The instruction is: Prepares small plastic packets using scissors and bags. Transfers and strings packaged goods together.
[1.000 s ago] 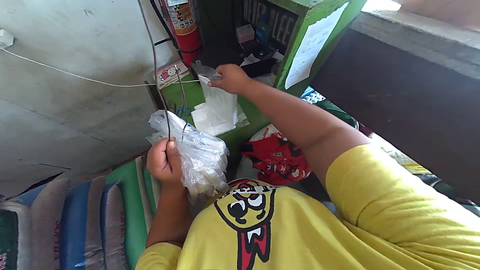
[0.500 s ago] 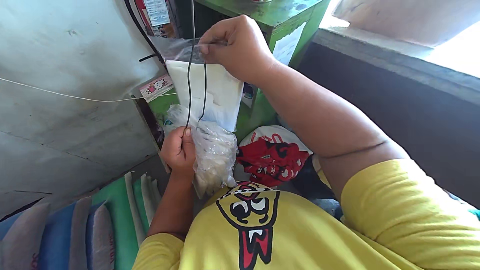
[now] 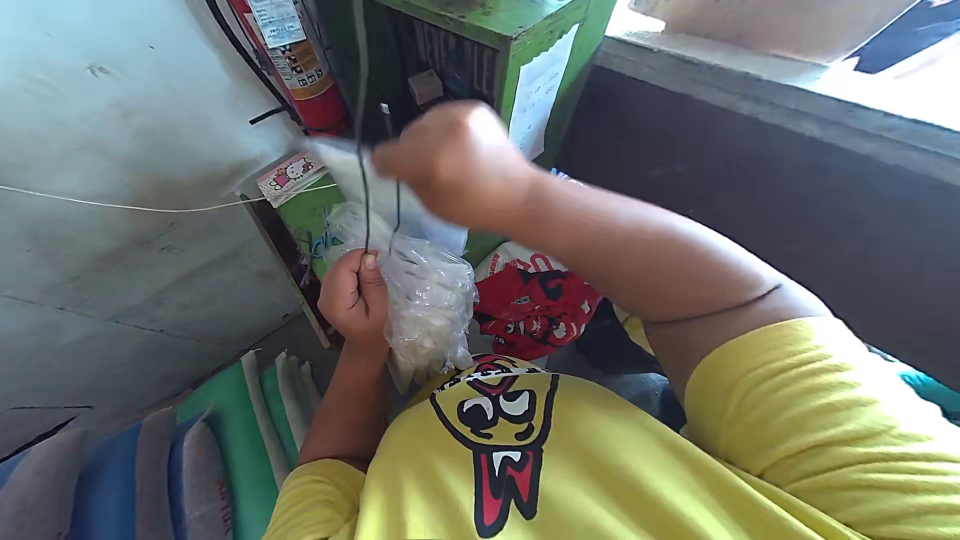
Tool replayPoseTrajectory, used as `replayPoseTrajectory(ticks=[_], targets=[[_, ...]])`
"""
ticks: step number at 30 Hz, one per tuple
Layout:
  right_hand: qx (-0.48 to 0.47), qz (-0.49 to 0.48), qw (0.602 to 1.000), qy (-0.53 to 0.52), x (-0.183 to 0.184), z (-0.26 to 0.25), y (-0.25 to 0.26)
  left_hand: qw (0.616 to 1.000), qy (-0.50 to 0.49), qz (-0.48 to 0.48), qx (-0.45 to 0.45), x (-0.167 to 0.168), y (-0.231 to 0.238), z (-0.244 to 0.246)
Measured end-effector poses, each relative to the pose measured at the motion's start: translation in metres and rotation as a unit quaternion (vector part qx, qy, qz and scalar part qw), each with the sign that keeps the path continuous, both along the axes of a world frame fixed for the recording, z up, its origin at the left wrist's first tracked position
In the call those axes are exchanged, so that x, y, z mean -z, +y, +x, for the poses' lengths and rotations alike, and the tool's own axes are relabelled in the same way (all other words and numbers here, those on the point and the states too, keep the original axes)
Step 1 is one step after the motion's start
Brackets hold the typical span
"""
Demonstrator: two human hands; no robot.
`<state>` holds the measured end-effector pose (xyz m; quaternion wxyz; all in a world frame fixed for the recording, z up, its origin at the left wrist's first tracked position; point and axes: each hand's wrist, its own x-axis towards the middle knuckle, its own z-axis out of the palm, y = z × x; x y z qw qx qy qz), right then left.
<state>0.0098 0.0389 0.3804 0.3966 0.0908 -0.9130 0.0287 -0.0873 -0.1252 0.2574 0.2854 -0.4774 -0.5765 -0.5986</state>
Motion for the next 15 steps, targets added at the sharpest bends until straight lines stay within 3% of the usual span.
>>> replayPoseTrajectory(ticks=[2, 4, 6, 8, 9, 11, 13, 15], targets=[[-0.068, 0.018, 0.995, -0.07, 0.029, 0.0, -0.02, 0.999, -0.019, 0.026, 0.008, -0.001, -0.005, -0.001], [-0.185, -0.055, 0.973, -0.123, 0.046, 0.0, -0.026, 0.999, -0.018, 0.043, 0.019, -0.002, -0.013, -0.002], [-0.33, -0.218, 0.905, -0.157, 0.049, 0.0, -0.01, 0.998, -0.014, 0.056, 0.02, 0.0, -0.024, -0.006], [-0.384, -0.419, 0.807, -0.162, 0.057, -0.004, 0.017, 0.999, -0.012, 0.052, 0.005, 0.002, -0.04, -0.011], [-0.354, -0.491, 0.784, -0.136, 0.066, -0.011, 0.034, 0.999, -0.011, 0.048, -0.008, 0.002, -0.047, -0.013], [-0.206, -0.582, 0.781, -0.095, 0.09, -0.033, 0.064, 0.999, -0.009, 0.045, -0.028, 0.001, -0.059, -0.014], [-0.02, -0.582, 0.801, -0.136, 0.126, -0.057, 0.088, 0.998, 0.002, 0.042, -0.043, -0.001, -0.068, -0.015], [0.137, -0.54, 0.797, -0.232, 0.166, -0.074, 0.103, 0.998, 0.012, 0.035, -0.059, -0.001, -0.076, -0.016]])
